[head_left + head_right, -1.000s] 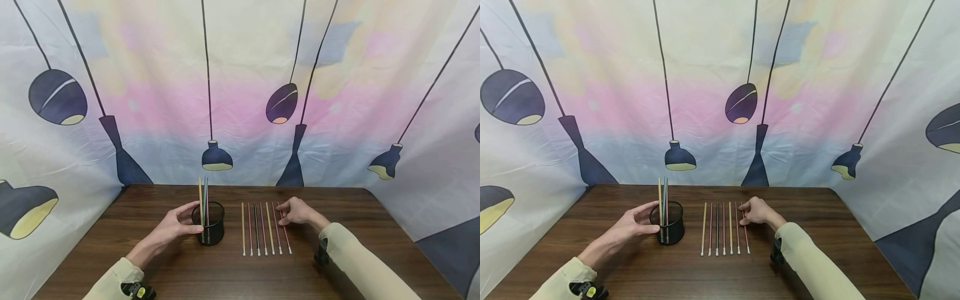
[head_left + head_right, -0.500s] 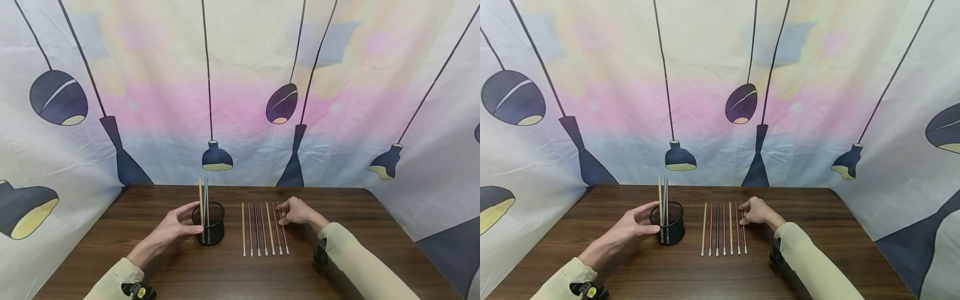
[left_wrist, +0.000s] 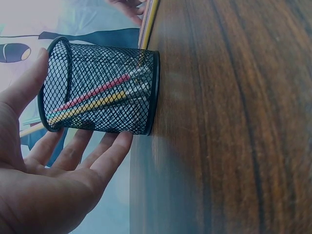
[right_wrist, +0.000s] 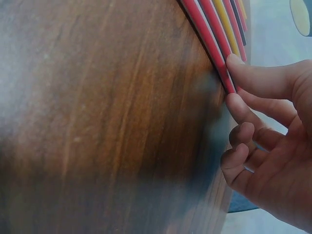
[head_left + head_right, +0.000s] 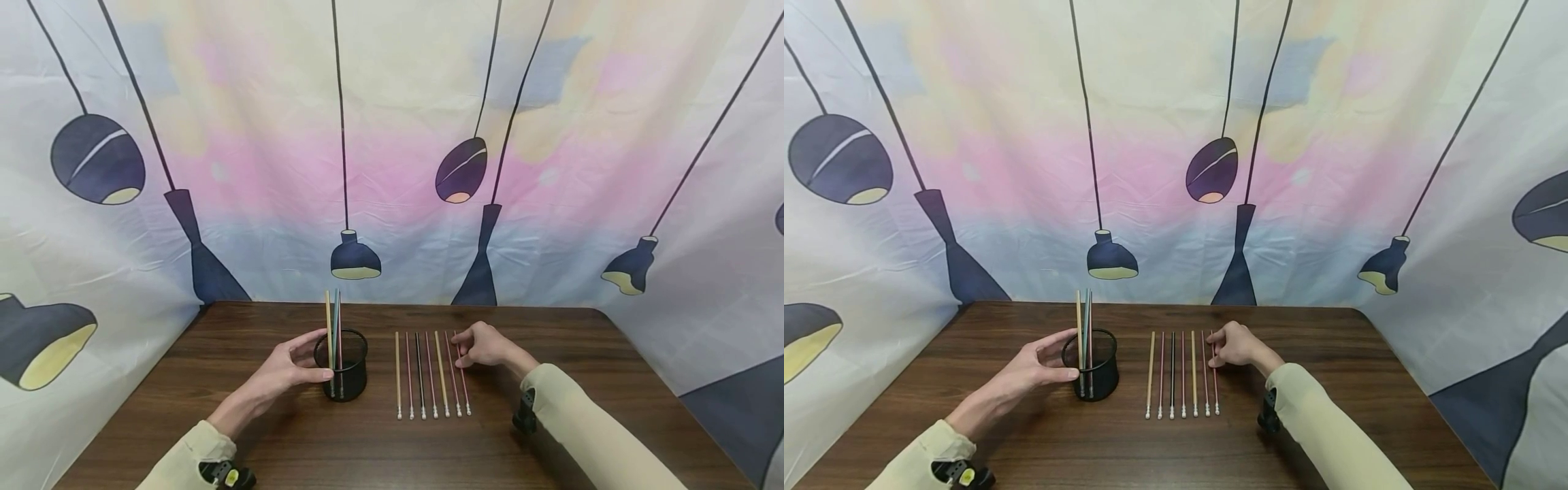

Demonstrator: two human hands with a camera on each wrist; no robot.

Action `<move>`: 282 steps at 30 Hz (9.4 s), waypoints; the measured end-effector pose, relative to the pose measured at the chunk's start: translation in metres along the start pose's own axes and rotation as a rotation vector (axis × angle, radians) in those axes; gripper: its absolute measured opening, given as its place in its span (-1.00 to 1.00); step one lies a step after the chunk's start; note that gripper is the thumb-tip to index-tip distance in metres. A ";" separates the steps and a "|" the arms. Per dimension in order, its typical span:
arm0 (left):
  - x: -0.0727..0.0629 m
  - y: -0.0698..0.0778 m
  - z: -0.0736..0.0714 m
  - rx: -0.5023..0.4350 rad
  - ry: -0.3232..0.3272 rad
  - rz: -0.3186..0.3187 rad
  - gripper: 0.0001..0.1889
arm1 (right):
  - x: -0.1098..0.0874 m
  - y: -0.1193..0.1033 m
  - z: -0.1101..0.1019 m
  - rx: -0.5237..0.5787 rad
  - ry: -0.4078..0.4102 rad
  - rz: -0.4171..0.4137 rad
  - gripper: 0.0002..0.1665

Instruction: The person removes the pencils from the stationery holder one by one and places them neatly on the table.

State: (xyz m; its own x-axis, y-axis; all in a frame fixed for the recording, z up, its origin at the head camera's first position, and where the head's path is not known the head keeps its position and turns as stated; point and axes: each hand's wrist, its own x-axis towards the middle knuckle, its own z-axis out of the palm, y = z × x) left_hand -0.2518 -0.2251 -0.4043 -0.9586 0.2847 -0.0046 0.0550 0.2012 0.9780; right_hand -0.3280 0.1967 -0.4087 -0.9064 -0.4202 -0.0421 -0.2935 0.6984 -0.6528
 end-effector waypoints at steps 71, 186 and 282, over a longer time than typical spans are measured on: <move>0.001 0.001 0.000 -0.032 -0.028 0.006 -0.12 | 0.053 -0.182 0.061 -0.012 0.072 -0.291 -0.54; -0.001 0.000 0.002 -0.054 -0.038 0.033 -0.11 | 0.040 -0.191 0.017 0.237 0.425 -0.421 -0.32; -0.002 0.000 0.002 -0.033 -0.013 0.010 -0.12 | -0.019 0.016 -0.008 -0.026 0.147 -0.010 -0.44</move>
State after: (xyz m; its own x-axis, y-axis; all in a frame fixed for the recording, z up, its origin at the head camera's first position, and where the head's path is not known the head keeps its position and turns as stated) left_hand -0.2496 -0.2234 -0.4047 -0.9543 0.2989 0.0024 0.0551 0.1678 0.9843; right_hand -0.3176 0.2206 -0.4127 -0.9375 -0.3395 0.0767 -0.3089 0.7100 -0.6328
